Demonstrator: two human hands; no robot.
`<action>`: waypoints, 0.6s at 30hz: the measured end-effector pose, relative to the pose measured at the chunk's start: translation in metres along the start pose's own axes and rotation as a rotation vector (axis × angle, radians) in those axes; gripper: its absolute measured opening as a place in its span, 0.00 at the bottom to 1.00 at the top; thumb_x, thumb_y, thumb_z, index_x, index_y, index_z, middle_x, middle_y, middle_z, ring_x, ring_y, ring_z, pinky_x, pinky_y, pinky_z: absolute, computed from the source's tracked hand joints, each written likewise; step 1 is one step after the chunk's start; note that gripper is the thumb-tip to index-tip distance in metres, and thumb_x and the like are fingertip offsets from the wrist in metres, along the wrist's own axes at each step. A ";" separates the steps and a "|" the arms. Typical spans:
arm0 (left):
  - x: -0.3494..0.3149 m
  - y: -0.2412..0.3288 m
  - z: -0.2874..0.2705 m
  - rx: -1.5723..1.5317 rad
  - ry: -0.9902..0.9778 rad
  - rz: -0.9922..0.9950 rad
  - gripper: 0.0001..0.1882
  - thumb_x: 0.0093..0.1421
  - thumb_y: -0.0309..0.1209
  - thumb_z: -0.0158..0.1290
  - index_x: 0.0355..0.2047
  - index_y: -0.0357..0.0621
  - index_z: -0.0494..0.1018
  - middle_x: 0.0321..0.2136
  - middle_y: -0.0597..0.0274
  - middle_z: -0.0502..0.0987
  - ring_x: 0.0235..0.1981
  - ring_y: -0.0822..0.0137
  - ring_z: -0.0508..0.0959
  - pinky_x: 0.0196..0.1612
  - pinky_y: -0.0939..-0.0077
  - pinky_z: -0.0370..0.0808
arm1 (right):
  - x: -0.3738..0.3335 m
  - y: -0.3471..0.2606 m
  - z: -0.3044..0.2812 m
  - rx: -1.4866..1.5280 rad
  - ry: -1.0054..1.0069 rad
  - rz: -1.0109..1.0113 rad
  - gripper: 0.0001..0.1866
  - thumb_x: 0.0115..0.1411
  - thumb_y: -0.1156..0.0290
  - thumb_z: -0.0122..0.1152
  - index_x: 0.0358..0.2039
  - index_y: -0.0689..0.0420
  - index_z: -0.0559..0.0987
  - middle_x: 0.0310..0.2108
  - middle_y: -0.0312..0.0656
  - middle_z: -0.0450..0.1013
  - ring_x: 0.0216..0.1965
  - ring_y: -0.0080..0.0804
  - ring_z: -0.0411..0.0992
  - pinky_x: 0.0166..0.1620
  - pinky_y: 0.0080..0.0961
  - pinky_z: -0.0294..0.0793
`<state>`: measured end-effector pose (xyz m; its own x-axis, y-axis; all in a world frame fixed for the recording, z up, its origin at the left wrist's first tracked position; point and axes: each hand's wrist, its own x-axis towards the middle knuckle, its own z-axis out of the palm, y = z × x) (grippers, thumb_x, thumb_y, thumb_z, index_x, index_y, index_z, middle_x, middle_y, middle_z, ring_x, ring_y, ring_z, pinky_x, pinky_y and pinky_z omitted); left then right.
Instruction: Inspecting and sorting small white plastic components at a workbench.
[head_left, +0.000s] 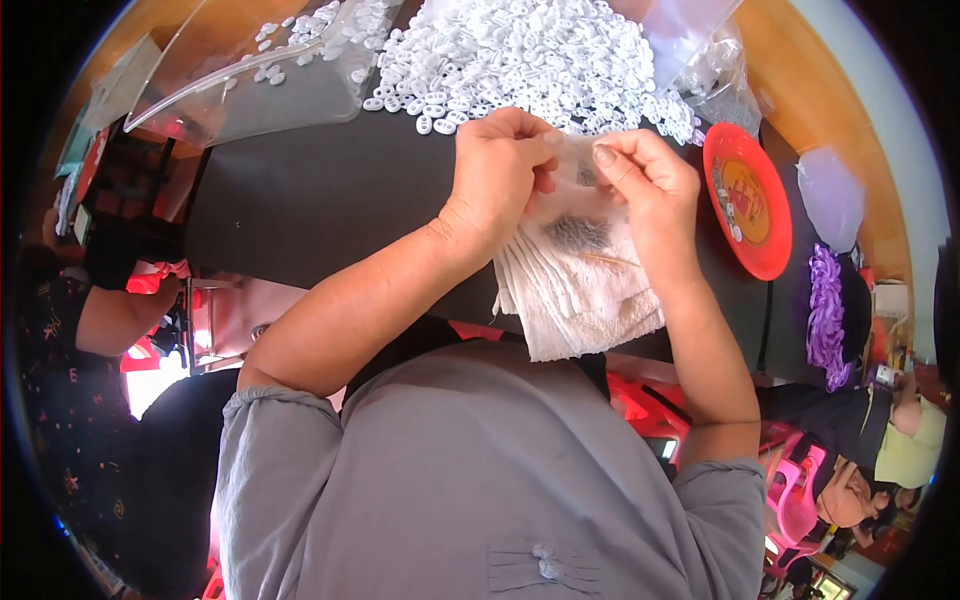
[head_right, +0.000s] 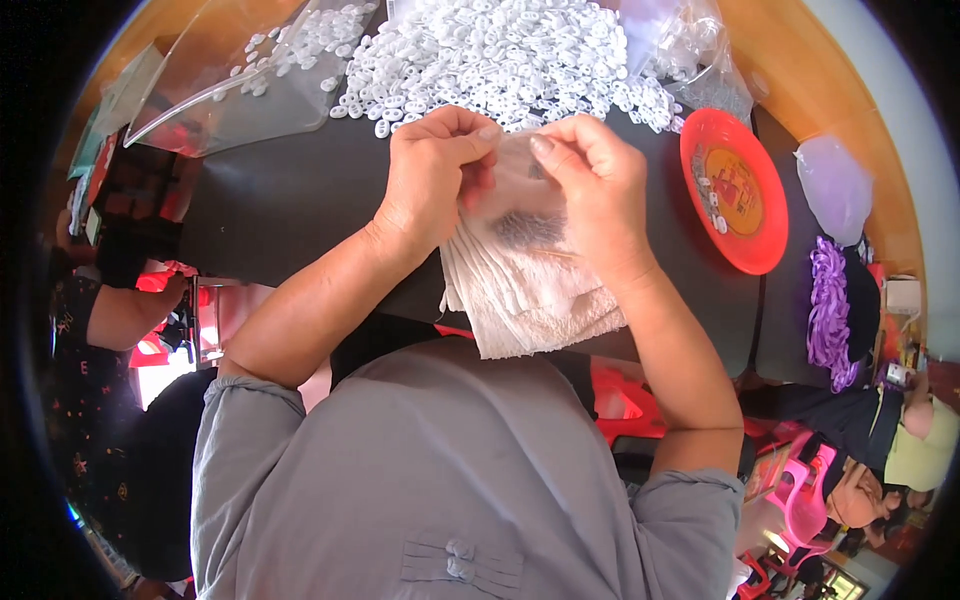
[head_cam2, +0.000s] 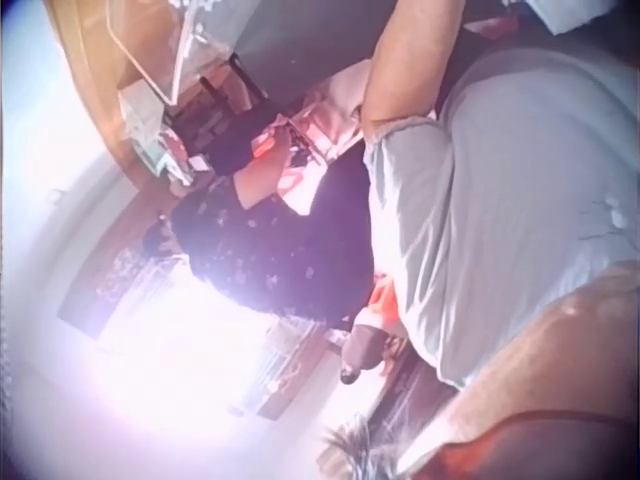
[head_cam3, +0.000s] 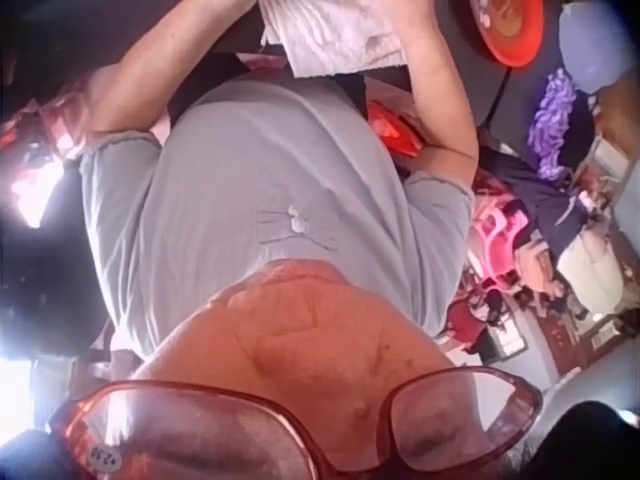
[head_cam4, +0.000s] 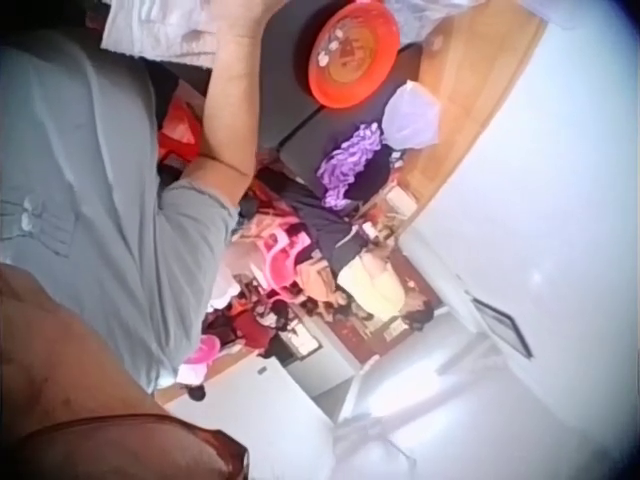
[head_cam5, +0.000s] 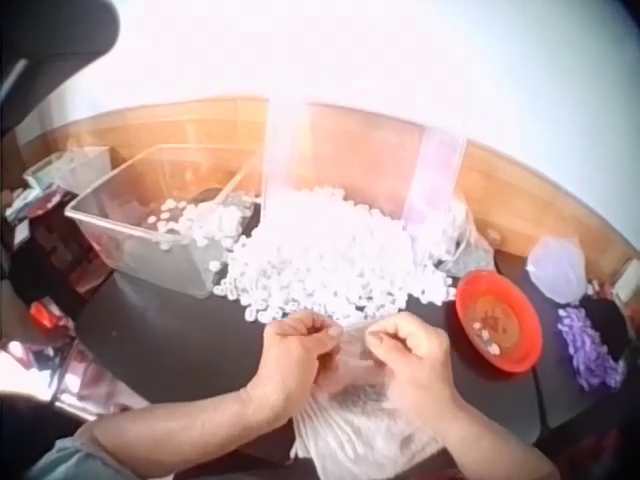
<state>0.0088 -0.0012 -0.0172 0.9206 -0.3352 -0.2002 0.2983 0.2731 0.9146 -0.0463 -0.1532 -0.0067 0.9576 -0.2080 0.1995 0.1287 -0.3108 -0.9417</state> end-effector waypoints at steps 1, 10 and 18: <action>0.002 0.001 -0.002 -0.023 0.057 -0.013 0.04 0.58 0.24 0.54 0.29 0.35 0.73 0.19 0.62 0.72 0.15 0.73 0.69 0.15 0.80 0.61 | 0.005 -0.002 -0.002 -0.077 0.024 -0.033 0.05 0.60 0.73 0.59 0.33 0.61 0.78 0.23 0.29 0.71 0.25 0.13 0.65 0.29 0.13 0.62; 0.007 -0.002 -0.005 -0.049 0.032 -0.014 0.04 0.56 0.24 0.55 0.28 0.36 0.73 0.18 0.62 0.72 0.14 0.73 0.70 0.13 0.80 0.60 | 0.111 0.021 0.008 -0.704 -0.074 -0.357 0.08 0.53 0.71 0.60 0.35 0.56 0.80 0.23 0.37 0.74 0.25 0.25 0.70 0.29 0.24 0.68; 0.007 -0.002 -0.004 -0.052 0.017 -0.027 0.04 0.55 0.24 0.55 0.27 0.35 0.73 0.17 0.63 0.72 0.13 0.73 0.69 0.12 0.79 0.60 | 0.132 0.030 0.037 -1.029 -0.154 -0.371 0.10 0.52 0.67 0.60 0.35 0.51 0.81 0.32 0.43 0.76 0.35 0.42 0.75 0.38 0.35 0.72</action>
<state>0.0154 -0.0003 -0.0219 0.9161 -0.3278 -0.2310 0.3354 0.3105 0.8894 0.0938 -0.1555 -0.0183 0.9350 0.1538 0.3195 0.2073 -0.9681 -0.1405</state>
